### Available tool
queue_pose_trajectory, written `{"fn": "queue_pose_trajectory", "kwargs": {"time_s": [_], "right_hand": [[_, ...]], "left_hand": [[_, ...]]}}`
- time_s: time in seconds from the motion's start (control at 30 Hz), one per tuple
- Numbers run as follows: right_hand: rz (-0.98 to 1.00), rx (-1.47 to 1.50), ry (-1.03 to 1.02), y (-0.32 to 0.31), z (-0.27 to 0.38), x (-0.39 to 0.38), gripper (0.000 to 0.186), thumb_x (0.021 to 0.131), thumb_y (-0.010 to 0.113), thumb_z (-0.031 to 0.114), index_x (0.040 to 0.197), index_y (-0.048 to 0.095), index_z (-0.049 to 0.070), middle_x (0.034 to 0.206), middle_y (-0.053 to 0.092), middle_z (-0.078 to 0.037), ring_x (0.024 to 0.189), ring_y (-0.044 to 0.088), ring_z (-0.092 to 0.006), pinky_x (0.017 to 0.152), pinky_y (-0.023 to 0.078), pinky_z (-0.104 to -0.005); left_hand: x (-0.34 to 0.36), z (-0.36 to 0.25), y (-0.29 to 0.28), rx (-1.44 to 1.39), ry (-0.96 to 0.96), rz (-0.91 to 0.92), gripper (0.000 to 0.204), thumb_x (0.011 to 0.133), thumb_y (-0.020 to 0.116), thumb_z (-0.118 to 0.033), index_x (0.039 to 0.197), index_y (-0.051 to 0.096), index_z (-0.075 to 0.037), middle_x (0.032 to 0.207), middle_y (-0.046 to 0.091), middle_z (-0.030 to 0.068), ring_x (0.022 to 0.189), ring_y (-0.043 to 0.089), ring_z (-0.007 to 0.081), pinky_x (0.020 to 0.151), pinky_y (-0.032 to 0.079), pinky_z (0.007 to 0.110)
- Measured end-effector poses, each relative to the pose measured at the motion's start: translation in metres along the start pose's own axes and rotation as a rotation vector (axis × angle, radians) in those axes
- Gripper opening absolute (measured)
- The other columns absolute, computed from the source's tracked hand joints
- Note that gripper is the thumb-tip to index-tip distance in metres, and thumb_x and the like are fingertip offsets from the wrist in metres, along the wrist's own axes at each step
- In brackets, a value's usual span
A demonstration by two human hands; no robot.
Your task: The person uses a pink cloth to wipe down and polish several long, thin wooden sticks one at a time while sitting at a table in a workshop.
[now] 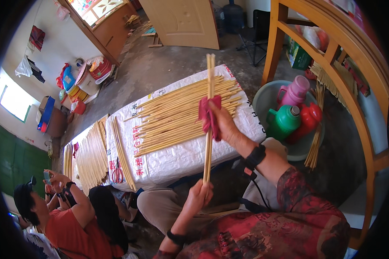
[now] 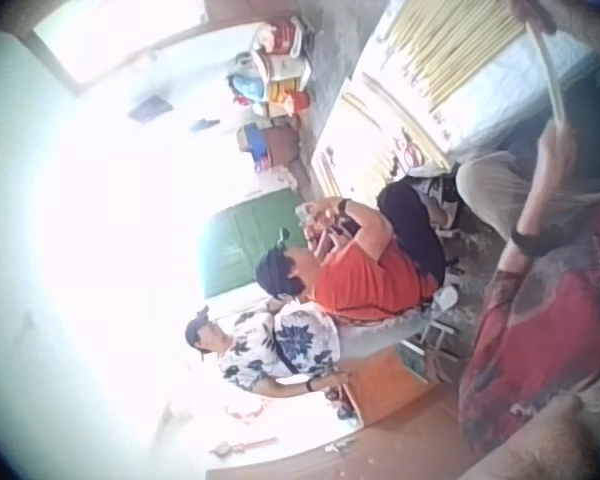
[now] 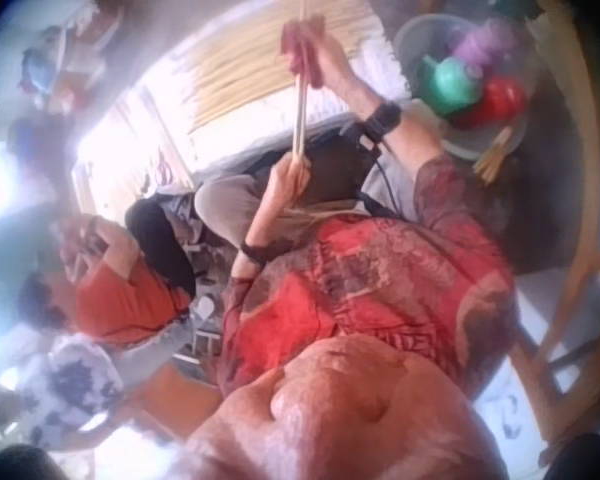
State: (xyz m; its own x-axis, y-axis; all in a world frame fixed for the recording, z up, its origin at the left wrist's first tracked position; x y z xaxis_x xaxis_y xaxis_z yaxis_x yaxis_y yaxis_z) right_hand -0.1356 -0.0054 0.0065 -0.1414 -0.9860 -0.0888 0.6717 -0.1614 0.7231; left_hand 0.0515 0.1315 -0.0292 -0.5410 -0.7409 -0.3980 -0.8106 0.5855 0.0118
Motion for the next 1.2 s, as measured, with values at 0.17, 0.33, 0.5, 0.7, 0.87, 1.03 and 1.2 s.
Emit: {"fn": "queue_pose_trajectory", "kwargs": {"time_s": [0.17,0.33,0.5,0.7,0.87,1.03,1.2], "right_hand": [[0.166,-0.038,0.109,0.021,-0.008,-0.022,0.026,0.083,0.05,0.031,0.089,0.05,0.006,0.062,0.052,-0.001,0.048,0.051,-0.0084,0.042,0.043,-0.0189],[0.106,-0.197,-0.032,0.005,0.007,-0.011,0.024,0.085,0.049,0.028,0.093,0.052,0.006,0.067,0.051,0.003,0.053,0.047,-0.0034,0.045,0.04,-0.0161],[0.245,-0.554,0.024,0.005,-0.021,-0.022,0.032,0.085,0.047,0.033,0.097,0.052,0.004,0.071,0.053,0.002,0.059,0.048,-0.0047,0.053,0.04,-0.0181],[0.446,-0.527,0.144,0.024,-0.06,-0.037,0.025,0.086,0.047,0.024,0.098,0.05,0.002,0.079,0.053,0.0,0.069,0.05,-0.0061,0.061,0.042,-0.0191],[0.444,-0.49,0.245,0.029,-0.072,-0.036,0.027,0.086,0.046,0.029,0.093,0.05,0.003,0.076,0.051,0.001,0.066,0.048,-0.0058,0.057,0.04,-0.0188],[0.47,-0.539,0.334,0.027,-0.084,-0.033,0.026,0.087,0.045,0.027,0.097,0.05,0.003,0.079,0.051,0.001,0.067,0.048,-0.0052,0.058,0.041,-0.0196],[0.444,-0.438,0.542,0.022,-0.094,-0.055,0.026,0.087,0.046,0.024,0.1,0.049,0.002,0.08,0.05,0.002,0.068,0.047,-0.0055,0.06,0.04,-0.0192]], "left_hand": [[0.057,-0.043,0.013,-0.102,0.087,0.027,0.027,0.09,0.033,-0.024,0.083,0.046,-0.002,0.058,0.047,0.0042,0.044,0.044,0.0095,0.04,0.035,0.021],[0.075,-0.046,-0.015,0.29,0.22,0.052,0.036,0.089,0.033,-0.03,0.088,0.052,0.0,0.077,0.058,0.0096,0.068,0.055,0.0156,0.062,0.044,0.027],[0.095,-0.093,-0.085,-0.09,0.415,-0.185,0.045,0.089,0.034,-0.035,0.108,0.045,0.004,0.097,0.056,0.0147,0.092,0.053,0.0204,0.078,0.041,0.03],[0.115,-0.091,-0.08,-0.442,0.461,-0.033,0.036,0.089,0.037,-0.026,0.111,0.041,0.002,0.103,0.053,0.0197,0.1,0.05,0.0262,0.088,0.038,0.035],[0.121,-0.076,-0.09,-0.672,0.478,-0.046,0.025,0.089,0.038,-0.023,0.096,0.047,-0.001,0.084,0.055,0.0126,0.085,0.055,0.0251,0.08,0.044,0.036],[0.123,-0.085,-0.119,-0.709,0.563,-0.21,0.021,0.089,0.036,-0.02,0.089,0.046,-0.002,0.073,0.05,0.0067,0.075,0.055,0.0221,0.077,0.045,0.037],[0.117,-0.083,-0.161,-0.842,0.568,-0.355,0.018,0.088,0.037,-0.019,0.086,0.045,-0.003,0.068,0.047,0.0052,0.068,0.053,0.0198,0.065,0.048,0.034]]}}
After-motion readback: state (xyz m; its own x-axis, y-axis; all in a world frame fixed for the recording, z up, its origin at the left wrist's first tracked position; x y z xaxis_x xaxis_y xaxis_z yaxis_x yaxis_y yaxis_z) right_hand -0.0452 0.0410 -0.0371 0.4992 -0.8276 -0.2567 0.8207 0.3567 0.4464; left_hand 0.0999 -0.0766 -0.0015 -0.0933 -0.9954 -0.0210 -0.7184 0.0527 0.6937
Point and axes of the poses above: each hand's wrist, its own x-axis towards the middle knuckle, its own y-axis out of the palm, z = x × y, the point moved 4 cm from there along x, towards the middle knuckle
